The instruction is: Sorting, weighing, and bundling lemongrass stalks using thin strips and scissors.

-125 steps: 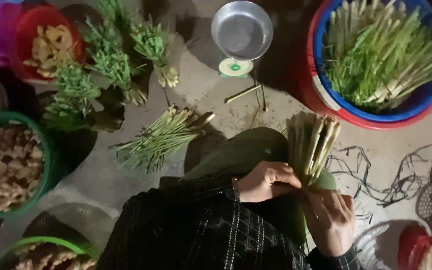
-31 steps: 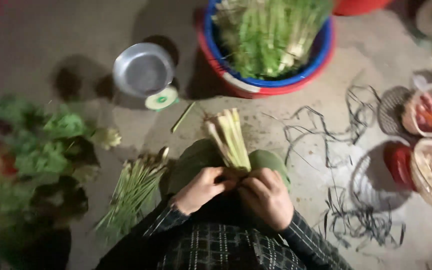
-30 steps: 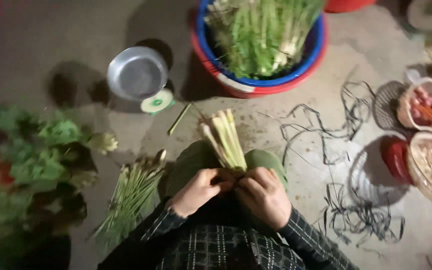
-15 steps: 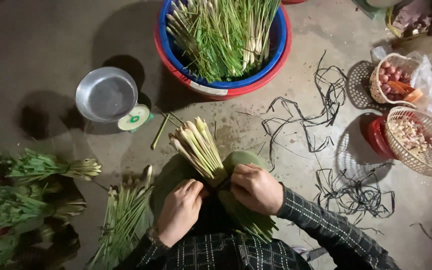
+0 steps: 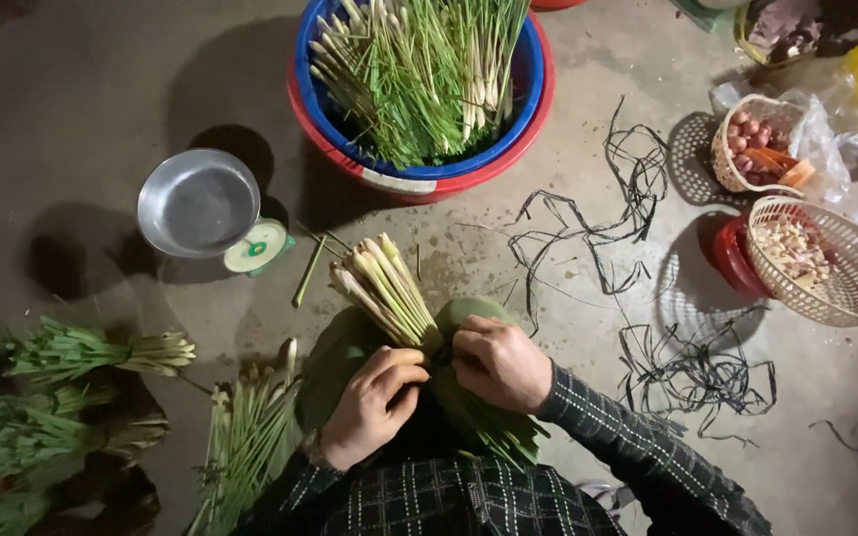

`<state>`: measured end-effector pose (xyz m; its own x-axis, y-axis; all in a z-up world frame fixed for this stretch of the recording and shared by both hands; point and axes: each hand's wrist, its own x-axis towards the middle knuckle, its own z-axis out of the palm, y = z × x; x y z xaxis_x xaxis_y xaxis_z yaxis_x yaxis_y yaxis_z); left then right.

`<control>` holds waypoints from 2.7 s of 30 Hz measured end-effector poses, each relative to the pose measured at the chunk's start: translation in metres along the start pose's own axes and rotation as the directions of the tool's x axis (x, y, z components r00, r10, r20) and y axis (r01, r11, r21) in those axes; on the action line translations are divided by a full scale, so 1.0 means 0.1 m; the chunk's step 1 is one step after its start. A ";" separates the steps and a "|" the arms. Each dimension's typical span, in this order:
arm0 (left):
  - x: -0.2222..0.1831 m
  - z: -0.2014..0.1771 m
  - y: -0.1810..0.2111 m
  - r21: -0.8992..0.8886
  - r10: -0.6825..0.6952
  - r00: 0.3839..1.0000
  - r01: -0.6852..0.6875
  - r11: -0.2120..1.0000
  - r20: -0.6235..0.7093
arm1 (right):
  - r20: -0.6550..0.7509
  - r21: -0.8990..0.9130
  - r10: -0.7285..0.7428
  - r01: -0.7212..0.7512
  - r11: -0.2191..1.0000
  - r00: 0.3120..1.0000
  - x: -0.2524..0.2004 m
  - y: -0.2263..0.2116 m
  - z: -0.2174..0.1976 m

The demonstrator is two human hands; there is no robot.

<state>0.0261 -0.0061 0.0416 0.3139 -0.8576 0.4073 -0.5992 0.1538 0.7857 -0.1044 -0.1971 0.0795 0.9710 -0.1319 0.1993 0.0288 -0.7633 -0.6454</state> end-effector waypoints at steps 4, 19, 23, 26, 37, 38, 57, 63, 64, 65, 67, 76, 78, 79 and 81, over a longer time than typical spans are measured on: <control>0.06 0.07 0.05 0.013 0.063 0.990 -0.061 0.998 -0.127 | -0.009 -0.013 -0.004 0.004 1.000 1.000 -0.01 0.00 0.02; 0.22 0.01 0.25 0.013 -0.032 0.999 0.032 0.999 -0.002 | -0.055 0.092 0.135 -0.129 0.987 0.989 -0.01 -0.08 0.05; 0.14 0.11 0.28 -0.016 -0.335 0.939 0.335 0.942 -0.082 | -0.039 0.062 0.152 -0.150 0.987 0.988 -0.02 -0.07 0.12; 0.15 0.11 0.32 -0.001 -0.317 0.940 0.319 0.948 -0.127 | -0.053 0.020 0.118 -0.117 0.993 0.992 -0.06 -0.09 0.14; 0.10 0.15 0.31 0.027 -0.179 0.950 0.192 0.981 -0.255 | 0.100 0.256 -0.039 0.013 0.967 0.994 -0.12 0.03 -0.05; 0.09 0.16 0.30 0.042 -0.170 0.949 0.188 0.981 -0.266 | 0.067 0.244 0.047 -0.062 0.968 0.997 -0.13 0.04 0.01; 0.11 0.03 0.11 -0.445 -0.518 0.855 0.478 0.757 0.037 | -0.106 0.250 0.089 -0.060 0.966 0.990 -0.21 -0.18 0.08; -0.04 0.14 0.01 -0.576 -0.576 0.815 0.499 0.647 0.060 | -0.178 0.177 0.104 -0.072 0.982 0.979 -0.14 -0.13 0.21; -0.06 0.15 0.01 -0.623 -0.576 0.815 0.486 0.613 0.070 | -0.166 0.173 0.154 -0.125 0.977 0.974 -0.12 -0.14 0.21; -0.08 0.16 0.00 -0.668 -0.573 0.816 0.470 0.578 0.078 | -0.155 0.166 0.201 -0.175 0.970 0.967 -0.08 -0.14 0.21; -0.11 0.16 -0.01 -0.659 -0.587 0.807 0.473 0.584 0.059 | -0.189 0.155 0.207 -0.179 0.972 0.960 -0.06 -0.17 0.25; -0.05 0.10 0.14 -0.481 -0.540 0.841 0.459 0.747 -0.036 | -0.236 0.102 0.164 -0.143 0.984 0.958 -0.12 -0.26 0.23; 0.04 0.04 0.22 -0.441 -0.514 0.857 0.444 0.780 -0.046 | -0.236 0.130 0.112 -0.083 0.988 0.965 -0.14 -0.30 0.17; 0.10 -0.01 0.30 -0.223 -0.415 0.902 0.383 0.896 -0.117 | -0.202 0.109 0.059 -0.037 0.993 0.978 -0.15 -0.33 0.16; 0.16 -0.06 0.37 0.010 -0.300 0.940 0.306 0.952 -0.160 | -0.165 0.090 0.008 0.007 0.996 0.986 -0.16 -0.38 0.12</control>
<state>0.0134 -0.0115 0.0798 0.5929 -0.7743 0.2213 -0.4820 -0.1210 0.8678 -0.1178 -0.1582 0.0919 0.9187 -0.2408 0.3131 0.0567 -0.7040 -0.7079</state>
